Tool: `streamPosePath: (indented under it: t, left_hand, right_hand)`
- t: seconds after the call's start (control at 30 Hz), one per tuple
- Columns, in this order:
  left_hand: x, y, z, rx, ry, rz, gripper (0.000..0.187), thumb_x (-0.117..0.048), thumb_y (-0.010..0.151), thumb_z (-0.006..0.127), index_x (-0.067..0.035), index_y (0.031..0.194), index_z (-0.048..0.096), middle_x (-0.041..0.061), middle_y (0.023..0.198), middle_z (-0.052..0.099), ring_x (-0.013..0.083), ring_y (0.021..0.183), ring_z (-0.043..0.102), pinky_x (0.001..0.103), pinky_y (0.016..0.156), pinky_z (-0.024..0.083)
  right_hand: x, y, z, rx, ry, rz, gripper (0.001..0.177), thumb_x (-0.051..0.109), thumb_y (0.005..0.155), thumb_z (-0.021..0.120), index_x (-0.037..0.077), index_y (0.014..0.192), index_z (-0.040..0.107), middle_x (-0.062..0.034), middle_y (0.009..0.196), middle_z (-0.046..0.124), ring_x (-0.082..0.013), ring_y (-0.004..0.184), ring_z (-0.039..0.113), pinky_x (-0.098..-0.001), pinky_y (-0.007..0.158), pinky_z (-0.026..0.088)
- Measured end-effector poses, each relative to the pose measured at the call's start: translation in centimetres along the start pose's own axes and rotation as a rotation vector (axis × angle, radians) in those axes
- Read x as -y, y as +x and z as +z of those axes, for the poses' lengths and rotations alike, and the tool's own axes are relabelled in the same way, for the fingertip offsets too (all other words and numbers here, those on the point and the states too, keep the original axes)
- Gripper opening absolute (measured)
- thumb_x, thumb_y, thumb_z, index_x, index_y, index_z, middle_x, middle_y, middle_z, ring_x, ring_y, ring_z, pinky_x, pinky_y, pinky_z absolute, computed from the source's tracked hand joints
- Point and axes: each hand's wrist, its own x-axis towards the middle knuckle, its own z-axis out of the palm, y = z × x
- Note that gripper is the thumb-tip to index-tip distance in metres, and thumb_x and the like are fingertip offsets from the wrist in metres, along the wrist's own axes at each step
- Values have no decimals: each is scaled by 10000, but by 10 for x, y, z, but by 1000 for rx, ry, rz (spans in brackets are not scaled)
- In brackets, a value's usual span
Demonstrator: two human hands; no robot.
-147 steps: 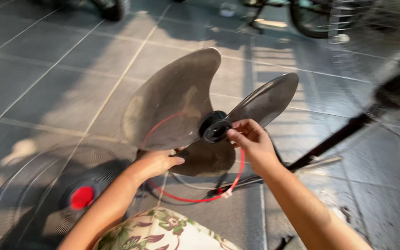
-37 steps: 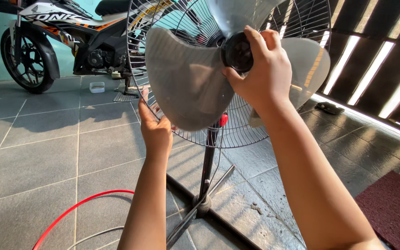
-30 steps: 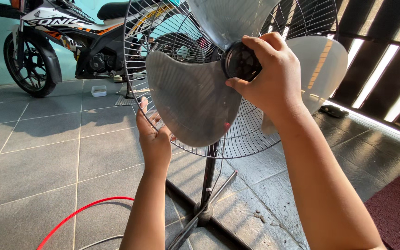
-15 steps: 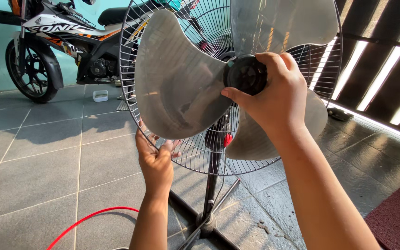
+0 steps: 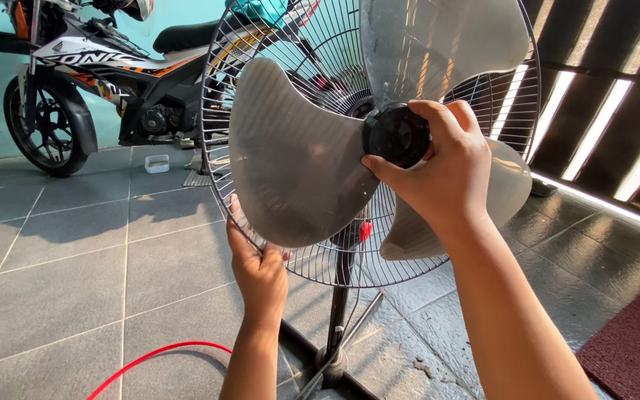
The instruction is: The person assembles a standing fan by attaching the blades to the motor hub, securing them with a nut, and then fitting the front and rear wire cages. They use a screwdriver to tighten the cage screws and wipe the fan base with a cloth.
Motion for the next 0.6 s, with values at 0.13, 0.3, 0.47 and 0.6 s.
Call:
streamPosePath:
  t: [0.13,0.3,0.47,0.6]
  left_hand:
    - [-13,-2,-2,-18,46,-78,708,54,952,491,-140,1584,237,81,1371,576,65,918,661,214,633,577]
    - [-17,-4,-2,17,-15,-26,785,94,896,460,-141,1614,246,128,1384,583,101,905,664,227,641,588]
    - [-25,-4,10,-94,46,-83,754,71,883,517,-138,1584,335,133,1315,634,130,810,645,248,588,543]
    - [-26,-5,12,-254,515,379,698,33,917,625,-84,1553,364,191,1302,639,266,1027,663,341,784,557]
  right_hand:
    - [-2,1,2,37,35,21,718,301,609,1036,10,1177,709,-83,1031,616,-172,779,633,-311,688,570]
    - [-8,6,-3,51,-5,-12,739,345,583,1049,13,1150,711,-91,1041,639,-226,904,684,-350,802,585]
    - [-1,15,-14,91,36,61,728,321,567,1028,24,1152,711,-101,1032,643,-224,847,685,-334,754,576]
    - [13,13,-23,43,49,53,694,278,582,1002,37,1167,715,-95,1030,662,-203,861,700,-328,753,590]
